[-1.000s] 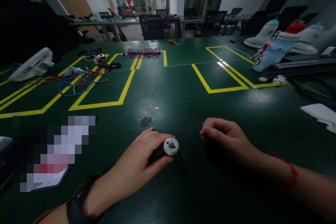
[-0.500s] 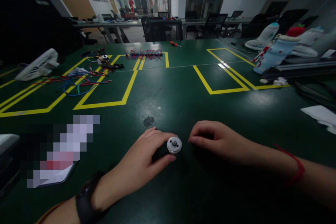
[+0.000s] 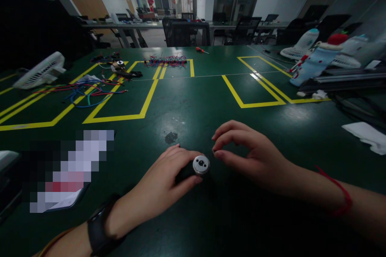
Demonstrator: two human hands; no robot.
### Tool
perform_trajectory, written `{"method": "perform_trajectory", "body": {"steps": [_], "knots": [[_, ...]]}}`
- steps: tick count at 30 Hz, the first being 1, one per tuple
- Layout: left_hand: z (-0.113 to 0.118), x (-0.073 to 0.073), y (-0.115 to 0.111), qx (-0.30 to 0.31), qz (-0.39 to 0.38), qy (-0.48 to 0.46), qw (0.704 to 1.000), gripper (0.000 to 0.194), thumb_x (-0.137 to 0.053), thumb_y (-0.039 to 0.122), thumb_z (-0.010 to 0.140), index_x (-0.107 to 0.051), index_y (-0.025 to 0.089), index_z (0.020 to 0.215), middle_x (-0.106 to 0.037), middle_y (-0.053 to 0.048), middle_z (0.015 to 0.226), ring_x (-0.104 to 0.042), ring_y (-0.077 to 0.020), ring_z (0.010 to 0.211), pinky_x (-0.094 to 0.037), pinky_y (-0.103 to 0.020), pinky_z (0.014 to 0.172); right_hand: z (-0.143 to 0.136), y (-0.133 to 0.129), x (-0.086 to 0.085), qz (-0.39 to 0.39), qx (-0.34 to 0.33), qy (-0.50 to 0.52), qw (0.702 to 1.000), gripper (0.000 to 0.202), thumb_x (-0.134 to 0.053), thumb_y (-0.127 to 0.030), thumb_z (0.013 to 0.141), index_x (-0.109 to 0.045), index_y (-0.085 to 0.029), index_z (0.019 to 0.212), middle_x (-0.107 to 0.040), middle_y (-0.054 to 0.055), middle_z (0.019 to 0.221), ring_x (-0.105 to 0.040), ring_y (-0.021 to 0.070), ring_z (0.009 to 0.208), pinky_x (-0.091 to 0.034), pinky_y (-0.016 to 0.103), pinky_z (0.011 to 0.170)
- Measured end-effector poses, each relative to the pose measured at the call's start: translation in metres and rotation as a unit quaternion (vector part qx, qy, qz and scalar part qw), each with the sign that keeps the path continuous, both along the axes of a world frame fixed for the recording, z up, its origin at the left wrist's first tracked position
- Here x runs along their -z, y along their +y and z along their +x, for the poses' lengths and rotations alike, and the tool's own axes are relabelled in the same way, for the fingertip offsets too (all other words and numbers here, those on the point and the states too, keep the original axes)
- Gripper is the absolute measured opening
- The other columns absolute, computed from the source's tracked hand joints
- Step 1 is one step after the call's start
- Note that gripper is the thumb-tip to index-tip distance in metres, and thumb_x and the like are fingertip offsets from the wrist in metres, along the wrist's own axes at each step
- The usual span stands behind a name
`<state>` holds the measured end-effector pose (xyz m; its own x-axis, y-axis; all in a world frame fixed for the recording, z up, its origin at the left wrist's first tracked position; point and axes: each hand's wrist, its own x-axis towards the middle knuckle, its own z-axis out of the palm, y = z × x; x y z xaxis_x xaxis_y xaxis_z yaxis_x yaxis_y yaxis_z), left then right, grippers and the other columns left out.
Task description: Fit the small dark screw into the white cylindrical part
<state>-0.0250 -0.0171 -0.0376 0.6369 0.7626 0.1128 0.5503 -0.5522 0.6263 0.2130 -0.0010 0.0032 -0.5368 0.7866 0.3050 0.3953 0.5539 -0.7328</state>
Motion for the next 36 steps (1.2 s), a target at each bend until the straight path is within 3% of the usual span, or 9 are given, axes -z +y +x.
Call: {"method": "perform_trajectory", "body": {"steps": [7, 14, 20, 25, 31, 36], "knots": [[0.001, -0.002, 0.000, 0.000, -0.010, 0.002, 1.000, 0.031, -0.061, 0.027, 0.091, -0.051, 0.029, 0.120, -0.063, -0.001, 0.117, -0.056, -0.0236, 0.109, -0.023, -0.052, 0.112, 0.029, -0.008, 0.037, -0.034, -0.019, -0.130, 0.991, 0.011, -0.063, -0.025, 0.087, -0.069, -0.022, 0.096, -0.057, 0.008, 0.114, -0.053, 0.0233, 0.108, -0.044, 0.041, 0.093], [-0.001, 0.000, 0.000, -0.003, -0.007, 0.005, 1.000, 0.034, -0.060, 0.028, 0.091, -0.050, 0.030, 0.123, -0.063, -0.001, 0.120, -0.055, -0.0243, 0.111, -0.021, -0.053, 0.112, 0.028, -0.007, 0.037, -0.033, -0.026, -0.139, 0.989, 0.012, -0.062, -0.026, 0.088, -0.070, -0.024, 0.098, -0.057, 0.008, 0.116, -0.051, 0.0244, 0.110, -0.043, 0.044, 0.094], [-0.003, 0.001, 0.000, -0.002, -0.009, 0.011, 1.000, 0.035, -0.059, 0.030, 0.092, -0.047, 0.032, 0.125, -0.061, -0.001, 0.122, -0.055, -0.0244, 0.114, -0.019, -0.054, 0.113, 0.036, -0.006, 0.034, -0.134, 0.016, 0.014, 0.991, 0.012, -0.063, -0.028, 0.088, -0.066, -0.023, 0.098, -0.060, 0.006, 0.110, -0.056, 0.0206, 0.104, -0.045, 0.036, 0.092], [-0.003, 0.002, 0.000, -0.001, -0.016, 0.021, 1.000, 0.035, -0.058, 0.030, 0.093, -0.047, 0.032, 0.126, -0.060, -0.001, 0.125, -0.054, -0.0232, 0.116, -0.017, -0.053, 0.115, 0.039, -0.004, 0.032, -0.243, 0.103, 0.113, 0.958, 0.013, -0.062, -0.034, 0.089, -0.065, -0.022, 0.090, -0.063, 0.001, 0.091, -0.059, 0.0160, 0.085, -0.046, 0.028, 0.076], [-0.002, 0.000, 0.001, -0.004, -0.016, 0.021, 1.000, 0.036, -0.059, 0.030, 0.092, -0.047, 0.032, 0.126, -0.060, 0.000, 0.125, -0.054, -0.0233, 0.116, -0.018, -0.052, 0.115, 0.036, -0.007, 0.032, -0.284, 0.111, 0.144, 0.942, 0.012, -0.067, -0.033, 0.085, -0.068, -0.022, 0.087, -0.063, -0.001, 0.084, -0.057, 0.0129, 0.076, -0.044, 0.024, 0.066], [-0.001, -0.001, 0.000, 0.001, -0.012, 0.018, 1.000, 0.036, -0.059, 0.029, 0.092, -0.048, 0.031, 0.126, -0.061, -0.001, 0.124, -0.055, -0.0245, 0.115, -0.019, -0.054, 0.114, 0.037, -0.005, 0.036, -0.335, 0.152, 0.235, 0.899, 0.013, -0.073, -0.032, 0.080, -0.068, -0.021, 0.086, -0.065, -0.001, 0.079, -0.057, 0.0121, 0.068, -0.043, 0.025, 0.060]]}}
